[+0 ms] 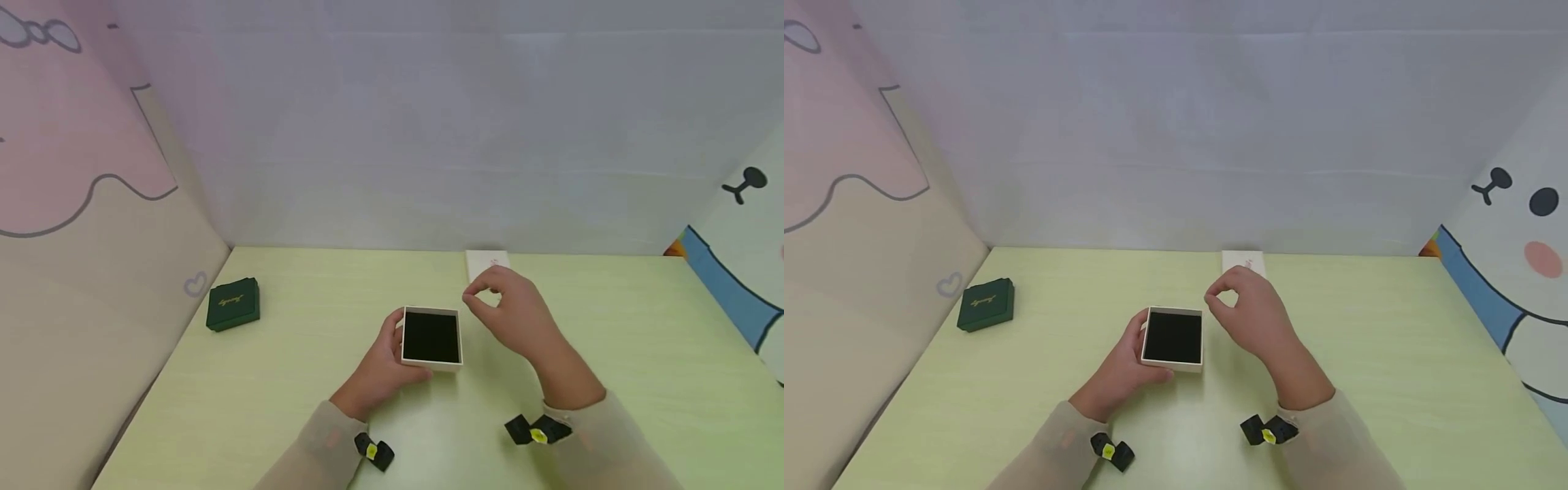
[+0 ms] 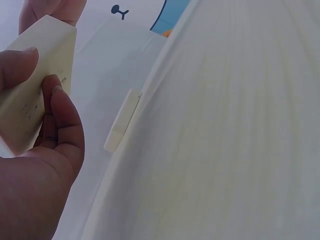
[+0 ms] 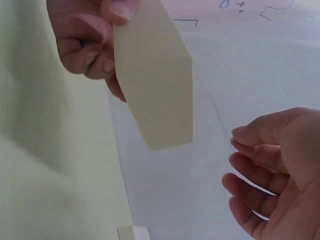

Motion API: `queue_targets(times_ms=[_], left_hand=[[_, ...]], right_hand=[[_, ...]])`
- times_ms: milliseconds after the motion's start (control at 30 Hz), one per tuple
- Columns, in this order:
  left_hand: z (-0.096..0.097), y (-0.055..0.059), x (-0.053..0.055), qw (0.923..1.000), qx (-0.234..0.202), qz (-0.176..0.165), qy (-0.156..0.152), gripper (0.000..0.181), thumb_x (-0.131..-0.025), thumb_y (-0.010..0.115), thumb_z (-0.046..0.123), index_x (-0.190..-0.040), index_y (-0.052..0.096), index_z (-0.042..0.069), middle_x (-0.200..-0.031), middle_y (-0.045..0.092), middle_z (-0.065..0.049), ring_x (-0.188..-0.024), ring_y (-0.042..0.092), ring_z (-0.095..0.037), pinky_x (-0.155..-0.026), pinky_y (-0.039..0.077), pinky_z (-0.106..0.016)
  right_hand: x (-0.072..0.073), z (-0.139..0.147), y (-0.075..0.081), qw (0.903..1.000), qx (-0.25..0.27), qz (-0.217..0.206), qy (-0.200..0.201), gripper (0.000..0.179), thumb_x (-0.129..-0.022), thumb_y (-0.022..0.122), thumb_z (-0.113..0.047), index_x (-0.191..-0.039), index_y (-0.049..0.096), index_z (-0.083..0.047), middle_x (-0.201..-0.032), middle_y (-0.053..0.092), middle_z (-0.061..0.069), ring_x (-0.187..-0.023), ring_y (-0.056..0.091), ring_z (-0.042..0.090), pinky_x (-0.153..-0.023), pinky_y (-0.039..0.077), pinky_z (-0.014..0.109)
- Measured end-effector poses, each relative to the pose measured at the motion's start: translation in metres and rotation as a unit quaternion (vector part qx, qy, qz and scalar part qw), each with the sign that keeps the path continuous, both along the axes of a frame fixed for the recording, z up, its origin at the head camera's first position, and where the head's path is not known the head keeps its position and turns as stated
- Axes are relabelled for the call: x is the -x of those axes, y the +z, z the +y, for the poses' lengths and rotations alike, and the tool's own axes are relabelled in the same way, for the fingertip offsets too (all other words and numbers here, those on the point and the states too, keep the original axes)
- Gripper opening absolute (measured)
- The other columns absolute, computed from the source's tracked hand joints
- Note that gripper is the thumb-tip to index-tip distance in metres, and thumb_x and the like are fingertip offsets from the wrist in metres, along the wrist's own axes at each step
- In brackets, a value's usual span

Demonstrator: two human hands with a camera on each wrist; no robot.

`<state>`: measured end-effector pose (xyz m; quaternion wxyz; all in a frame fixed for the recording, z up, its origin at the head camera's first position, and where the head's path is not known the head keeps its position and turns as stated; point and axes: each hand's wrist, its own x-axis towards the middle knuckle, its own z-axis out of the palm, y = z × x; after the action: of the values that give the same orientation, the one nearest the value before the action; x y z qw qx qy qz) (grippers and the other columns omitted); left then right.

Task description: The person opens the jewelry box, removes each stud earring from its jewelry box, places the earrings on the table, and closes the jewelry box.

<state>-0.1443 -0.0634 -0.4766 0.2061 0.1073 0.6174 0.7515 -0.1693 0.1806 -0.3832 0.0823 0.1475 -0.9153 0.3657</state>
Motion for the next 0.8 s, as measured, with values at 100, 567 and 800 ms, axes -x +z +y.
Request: queue_targets(times_ms=[100, 567, 800], left_hand=[[-0.001, 0.001, 0.000, 1.0000, 0.004, 0.001, 0.001, 0.111, -0.078, 0.079, -0.012, -0.162, 0.013, 0.016, -0.148, 0.049, -0.014, -0.115, 0.064, -0.027, -0.091, 0.053, -0.032], [-0.002, 0.002, -0.001, 0.9998, 0.014, -0.011, 0.002, 0.113, -0.078, 0.079, -0.011, -0.163, 0.010, 0.018, -0.152, 0.044, -0.014, -0.118, 0.063, -0.027, -0.091, 0.053, -0.032], [-0.002, 0.003, 0.000, 0.9999, 0.016, -0.006, 0.000, 0.112, -0.078, 0.078, -0.011, -0.163, 0.012, 0.018, -0.151, 0.046, -0.014, -0.117, 0.063, -0.026, -0.091, 0.053, -0.032]], right_hand=[[0.005, 0.005, 0.002, 0.9997, -0.026, -0.001, 0.001, 0.007, -0.096, 0.071, -0.013, -0.097, 0.078, -0.013, -0.103, 0.069, 0.002, -0.107, 0.064, 0.030, -0.090, 0.051, 0.051], [0.029, 0.023, -0.016, 0.9979, -0.028, -0.042, -0.040, 0.011, -0.097, 0.070, -0.013, -0.099, 0.077, -0.005, -0.110, 0.068, 0.013, -0.097, 0.060, 0.033, -0.081, 0.047, 0.046], [0.038, 0.025, -0.039, 0.9958, -0.002, -0.063, -0.066, 0.012, -0.097, 0.069, -0.015, -0.099, 0.076, -0.005, -0.104, 0.068, 0.012, -0.094, 0.060, 0.030, -0.078, 0.045, 0.043]])
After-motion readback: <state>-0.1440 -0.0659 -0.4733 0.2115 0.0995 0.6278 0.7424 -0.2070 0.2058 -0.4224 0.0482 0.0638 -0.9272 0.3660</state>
